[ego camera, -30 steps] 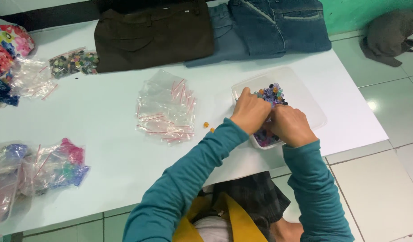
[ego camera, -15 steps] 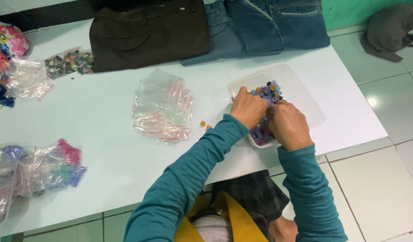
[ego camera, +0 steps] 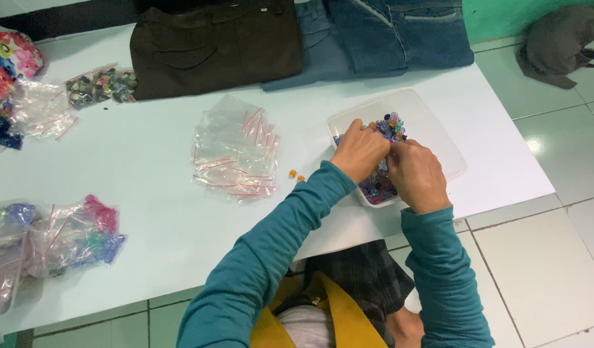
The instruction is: Picking up small colorful beads from a container and placing them into small plastic bags.
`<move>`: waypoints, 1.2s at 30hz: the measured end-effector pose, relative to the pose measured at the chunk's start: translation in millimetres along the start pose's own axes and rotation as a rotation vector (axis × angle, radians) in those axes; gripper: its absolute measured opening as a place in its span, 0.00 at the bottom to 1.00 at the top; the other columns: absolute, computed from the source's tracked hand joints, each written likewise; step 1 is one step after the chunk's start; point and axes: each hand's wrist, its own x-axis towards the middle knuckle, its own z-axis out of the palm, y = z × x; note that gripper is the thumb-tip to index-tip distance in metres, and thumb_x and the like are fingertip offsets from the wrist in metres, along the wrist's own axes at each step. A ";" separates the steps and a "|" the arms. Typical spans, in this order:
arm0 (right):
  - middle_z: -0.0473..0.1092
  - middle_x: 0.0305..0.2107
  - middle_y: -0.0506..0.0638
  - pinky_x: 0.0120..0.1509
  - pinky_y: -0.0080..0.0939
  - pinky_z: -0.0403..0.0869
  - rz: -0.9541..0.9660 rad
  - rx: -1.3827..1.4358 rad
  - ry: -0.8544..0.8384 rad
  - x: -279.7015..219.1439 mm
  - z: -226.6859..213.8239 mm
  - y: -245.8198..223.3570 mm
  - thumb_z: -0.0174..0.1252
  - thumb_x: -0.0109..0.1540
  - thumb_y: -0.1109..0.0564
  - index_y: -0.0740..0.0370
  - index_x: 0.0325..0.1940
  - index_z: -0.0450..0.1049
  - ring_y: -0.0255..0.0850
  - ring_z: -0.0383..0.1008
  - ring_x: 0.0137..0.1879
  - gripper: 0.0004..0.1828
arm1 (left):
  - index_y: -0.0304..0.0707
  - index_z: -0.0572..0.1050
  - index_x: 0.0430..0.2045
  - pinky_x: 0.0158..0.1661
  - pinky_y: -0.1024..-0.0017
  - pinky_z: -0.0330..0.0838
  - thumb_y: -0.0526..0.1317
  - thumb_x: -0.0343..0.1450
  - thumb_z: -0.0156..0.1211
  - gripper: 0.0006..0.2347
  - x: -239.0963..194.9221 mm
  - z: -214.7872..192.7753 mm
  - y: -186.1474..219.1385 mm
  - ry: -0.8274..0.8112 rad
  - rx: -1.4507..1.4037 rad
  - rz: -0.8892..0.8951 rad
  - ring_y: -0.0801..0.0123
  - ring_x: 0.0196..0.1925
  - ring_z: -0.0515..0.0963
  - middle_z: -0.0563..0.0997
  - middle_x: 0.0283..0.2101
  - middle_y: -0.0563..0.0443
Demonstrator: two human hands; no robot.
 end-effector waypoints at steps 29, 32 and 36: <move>0.74 0.31 0.53 0.37 0.42 0.79 -0.515 0.248 0.179 -56.1 97.0 -121.7 0.63 0.62 0.63 0.59 0.48 0.79 0.47 0.80 0.35 0.10 | 0.53 0.84 0.37 0.42 0.63 0.67 0.46 0.71 0.62 0.07 -208.3 -42.6 -74.0 -0.089 -0.308 -0.481 0.62 0.34 0.84 0.84 0.29 0.55; 0.73 0.32 0.54 0.38 0.44 0.79 -0.511 0.257 0.227 -54.6 86.5 -124.6 0.64 0.62 0.62 0.60 0.51 0.78 0.49 0.80 0.36 0.12 | 0.52 0.84 0.38 0.41 0.65 0.67 0.46 0.73 0.60 0.07 -201.0 -55.5 -64.5 -0.022 -0.237 -0.455 0.62 0.33 0.83 0.83 0.29 0.55; 0.75 0.32 0.52 0.35 0.45 0.78 -0.503 0.452 0.207 -62.0 49.7 -118.9 0.64 0.62 0.63 0.56 0.52 0.79 0.50 0.80 0.34 0.14 | 0.51 0.83 0.41 0.43 0.65 0.67 0.45 0.74 0.59 0.08 -184.9 -74.4 -57.2 0.139 -0.215 -0.412 0.63 0.36 0.83 0.82 0.30 0.55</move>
